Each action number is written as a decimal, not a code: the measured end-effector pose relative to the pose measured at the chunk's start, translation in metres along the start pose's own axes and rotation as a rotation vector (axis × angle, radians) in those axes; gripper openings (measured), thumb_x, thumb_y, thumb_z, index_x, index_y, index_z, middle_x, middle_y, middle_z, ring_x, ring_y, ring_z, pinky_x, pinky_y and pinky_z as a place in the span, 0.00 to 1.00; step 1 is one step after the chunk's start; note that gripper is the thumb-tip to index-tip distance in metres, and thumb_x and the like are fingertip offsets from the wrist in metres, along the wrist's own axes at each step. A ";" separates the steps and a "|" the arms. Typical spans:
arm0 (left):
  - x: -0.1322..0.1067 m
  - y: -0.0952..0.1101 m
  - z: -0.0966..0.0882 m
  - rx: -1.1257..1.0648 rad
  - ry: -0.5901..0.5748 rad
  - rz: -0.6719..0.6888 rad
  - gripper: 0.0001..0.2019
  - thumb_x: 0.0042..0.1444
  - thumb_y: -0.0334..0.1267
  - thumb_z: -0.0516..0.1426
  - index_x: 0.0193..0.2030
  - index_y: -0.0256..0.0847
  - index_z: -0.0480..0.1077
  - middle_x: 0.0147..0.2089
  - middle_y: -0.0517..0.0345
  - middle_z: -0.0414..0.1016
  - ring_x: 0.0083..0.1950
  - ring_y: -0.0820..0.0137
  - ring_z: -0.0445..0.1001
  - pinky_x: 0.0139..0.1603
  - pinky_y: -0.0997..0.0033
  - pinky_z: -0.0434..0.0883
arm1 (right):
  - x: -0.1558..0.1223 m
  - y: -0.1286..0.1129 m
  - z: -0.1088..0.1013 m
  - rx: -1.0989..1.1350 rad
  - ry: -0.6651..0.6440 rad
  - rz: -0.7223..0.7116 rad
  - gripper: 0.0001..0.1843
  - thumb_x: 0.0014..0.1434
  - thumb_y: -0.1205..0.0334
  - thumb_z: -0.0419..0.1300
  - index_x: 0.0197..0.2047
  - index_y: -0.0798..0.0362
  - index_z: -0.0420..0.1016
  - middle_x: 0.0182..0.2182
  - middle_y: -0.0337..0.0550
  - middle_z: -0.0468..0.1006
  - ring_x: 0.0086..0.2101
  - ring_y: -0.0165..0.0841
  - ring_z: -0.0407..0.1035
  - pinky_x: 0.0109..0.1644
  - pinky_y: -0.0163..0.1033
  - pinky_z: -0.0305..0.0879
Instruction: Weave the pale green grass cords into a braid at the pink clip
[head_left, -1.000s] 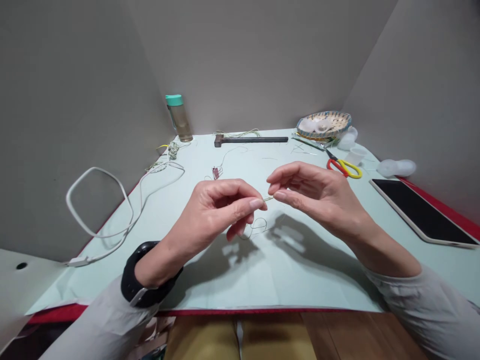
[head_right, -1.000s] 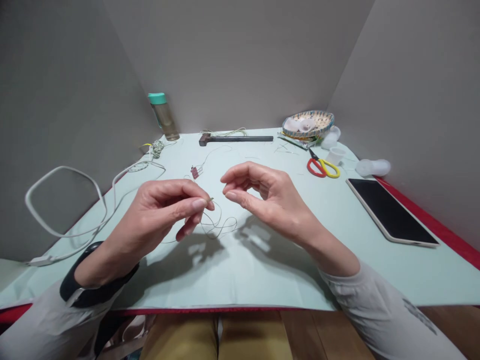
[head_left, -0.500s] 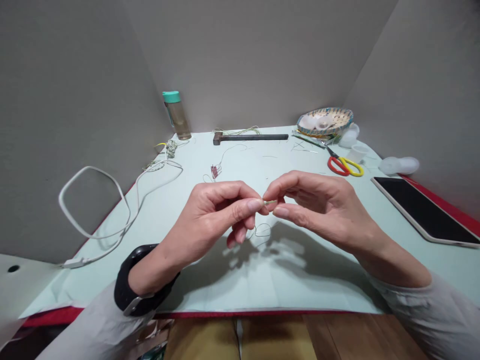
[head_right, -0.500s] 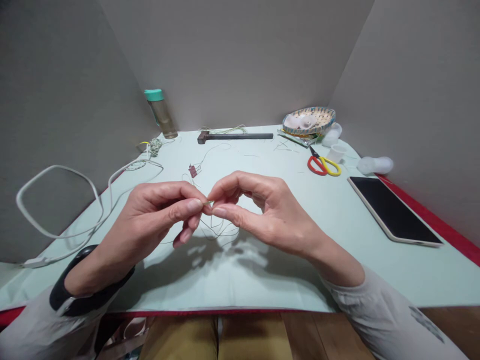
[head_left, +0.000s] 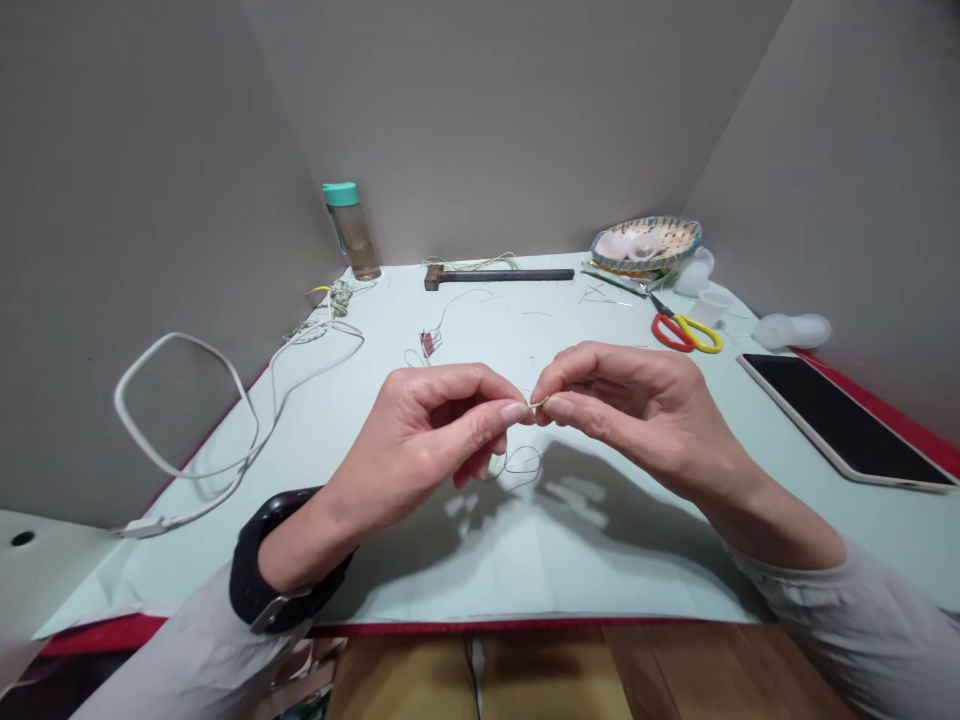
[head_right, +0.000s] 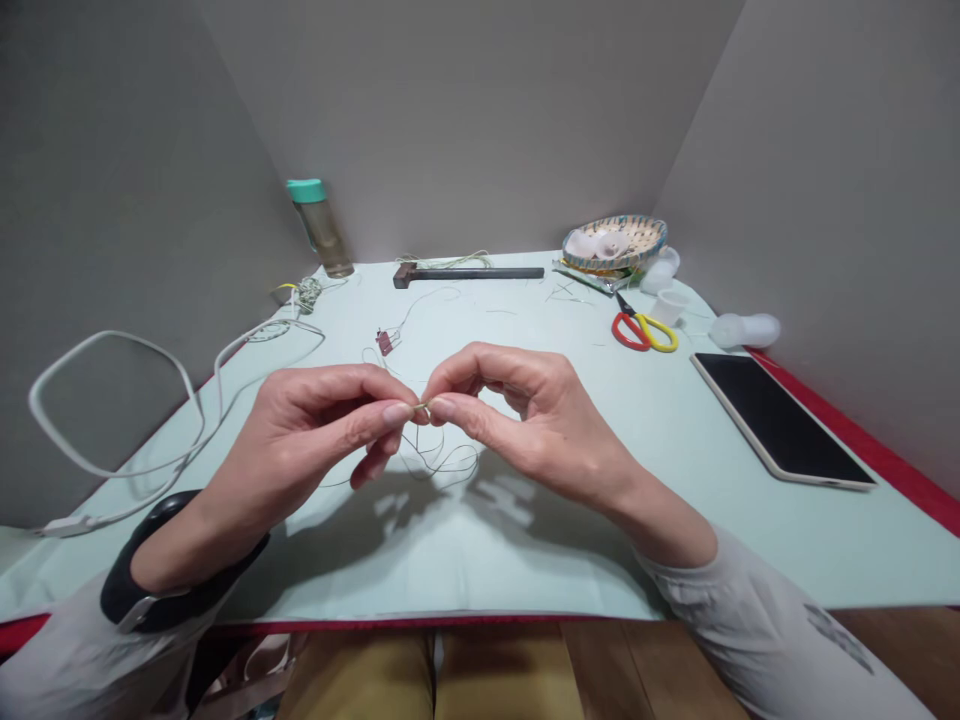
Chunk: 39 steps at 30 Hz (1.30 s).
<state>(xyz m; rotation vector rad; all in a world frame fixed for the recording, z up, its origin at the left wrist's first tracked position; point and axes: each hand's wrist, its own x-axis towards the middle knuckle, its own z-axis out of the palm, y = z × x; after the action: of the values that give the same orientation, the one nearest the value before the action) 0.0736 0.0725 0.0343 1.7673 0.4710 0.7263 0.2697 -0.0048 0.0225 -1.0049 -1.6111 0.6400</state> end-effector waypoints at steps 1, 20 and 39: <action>0.000 0.000 0.000 0.001 0.001 0.004 0.07 0.63 0.35 0.63 0.33 0.37 0.79 0.23 0.64 0.72 0.20 0.80 0.67 0.21 0.81 0.66 | 0.000 0.000 0.000 0.001 -0.002 -0.003 0.05 0.66 0.65 0.65 0.37 0.55 0.79 0.31 0.37 0.81 0.34 0.24 0.75 0.38 0.29 0.70; 0.000 -0.004 -0.001 -0.015 -0.028 0.021 0.08 0.65 0.35 0.62 0.36 0.36 0.79 0.24 0.65 0.72 0.20 0.80 0.68 0.21 0.80 0.66 | -0.001 0.002 0.003 -0.058 0.036 -0.042 0.04 0.67 0.66 0.64 0.38 0.54 0.79 0.32 0.36 0.80 0.33 0.23 0.74 0.38 0.29 0.69; 0.004 -0.010 0.003 -0.036 0.015 -0.077 0.08 0.60 0.36 0.64 0.31 0.35 0.74 0.22 0.65 0.69 0.19 0.80 0.65 0.21 0.79 0.63 | 0.000 0.012 0.007 -0.489 0.028 -0.279 0.04 0.67 0.65 0.65 0.38 0.52 0.77 0.30 0.38 0.80 0.30 0.27 0.72 0.35 0.34 0.65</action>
<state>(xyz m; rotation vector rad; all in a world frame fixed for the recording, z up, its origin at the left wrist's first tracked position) 0.0787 0.0761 0.0252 1.7022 0.5306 0.6904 0.2664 0.0019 0.0104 -1.0980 -1.8850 0.0374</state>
